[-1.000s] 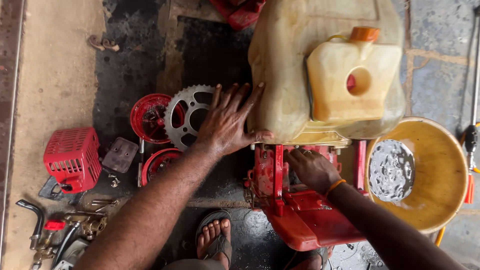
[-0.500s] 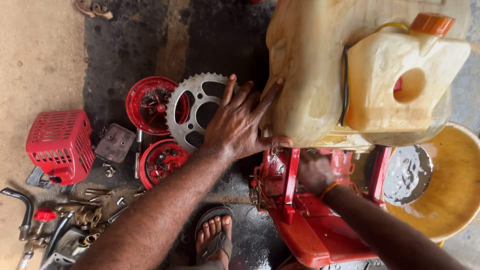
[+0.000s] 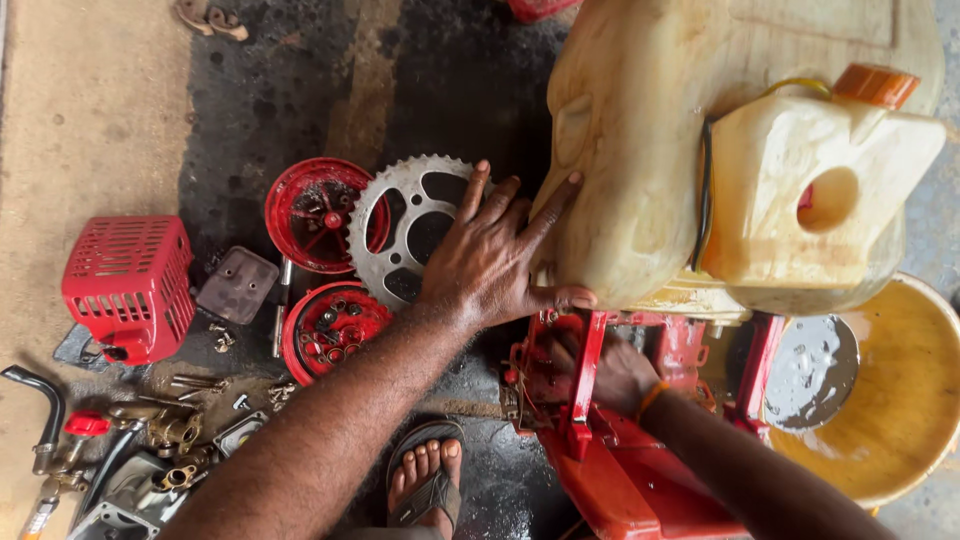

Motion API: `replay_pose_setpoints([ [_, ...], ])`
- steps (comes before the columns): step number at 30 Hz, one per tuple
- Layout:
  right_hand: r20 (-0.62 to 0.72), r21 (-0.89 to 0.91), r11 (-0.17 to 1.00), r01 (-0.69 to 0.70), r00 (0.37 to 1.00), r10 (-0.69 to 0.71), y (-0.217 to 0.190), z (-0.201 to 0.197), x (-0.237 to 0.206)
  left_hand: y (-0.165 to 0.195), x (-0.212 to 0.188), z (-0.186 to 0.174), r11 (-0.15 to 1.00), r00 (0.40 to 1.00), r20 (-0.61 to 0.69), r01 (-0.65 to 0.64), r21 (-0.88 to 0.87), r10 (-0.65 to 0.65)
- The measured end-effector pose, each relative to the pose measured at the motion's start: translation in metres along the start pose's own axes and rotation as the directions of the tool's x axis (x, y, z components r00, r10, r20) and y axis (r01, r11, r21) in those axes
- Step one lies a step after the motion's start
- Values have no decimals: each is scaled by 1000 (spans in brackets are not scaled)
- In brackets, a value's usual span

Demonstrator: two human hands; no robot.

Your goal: The person kneels on the floor of a repair shop working on a small red engine with a large plastic fuel tank. They hold the tank steady with one hand while the other hand manipulates parts and fittings on the engine body, occasionally reaching into the basin of water beside the engine.

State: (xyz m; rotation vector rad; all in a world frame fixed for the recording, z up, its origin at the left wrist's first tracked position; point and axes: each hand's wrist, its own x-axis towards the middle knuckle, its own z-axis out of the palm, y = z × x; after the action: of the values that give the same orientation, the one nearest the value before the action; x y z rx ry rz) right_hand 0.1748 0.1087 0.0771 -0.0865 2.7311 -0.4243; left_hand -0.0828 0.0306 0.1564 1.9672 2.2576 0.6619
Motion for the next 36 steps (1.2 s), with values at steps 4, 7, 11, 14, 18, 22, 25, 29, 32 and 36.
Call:
replay_pose_setpoints([
  [4, 15, -130, 986, -101, 995, 103, 3, 8, 1, -1, -2, 1, 1000, 1000, 17, 8, -9, -8],
  [7, 16, -176, 971, -159, 986, 164, 19, 6, -20, -1, -1, 1, 1000, 1000, 4, 2, 3, -2],
  [11, 239, -71, 968, -242, 938, 252, 27, -3, -25, 0, 1, 2, 1000, 1000, 22, 22, -20, -22],
  [14, -18, -15, 995, -101, 995, 101, 0, 2, 17, 0, 2, 2, 999, 997, 67, 31, -14, -30],
  [18, 32, -210, 977, -27, 999, 34, -13, -2, 36, 1, 3, 2, 1000, 1000, 9, 11, 5, -11],
  [22, -293, -35, 999, 18, 956, -28, 15, -21, -11, 1, 2, 2, 1000, 1000, 27, 10, 9, -10],
  [25, -169, -9, 997, -73, 983, 71, 18, -20, -14, 1, 0, 2, 1000, 1000, 10, 10, 4, -10],
  [29, 80, 14, 989, -149, 986, 147, -19, -1, 34, 1, 0, 1, 1000, 998, 54, 23, -9, -22],
  [32, 36, -22, 978, -209, 977, 210, -26, -2, 37, 1, 1, 1, 1000, 999, 36, 19, -21, -19],
  [36, -113, 48, 995, -88, 989, 93, 8, -18, -4, 2, 2, 0, 1000, 997, 69, 27, 14, -27],
])
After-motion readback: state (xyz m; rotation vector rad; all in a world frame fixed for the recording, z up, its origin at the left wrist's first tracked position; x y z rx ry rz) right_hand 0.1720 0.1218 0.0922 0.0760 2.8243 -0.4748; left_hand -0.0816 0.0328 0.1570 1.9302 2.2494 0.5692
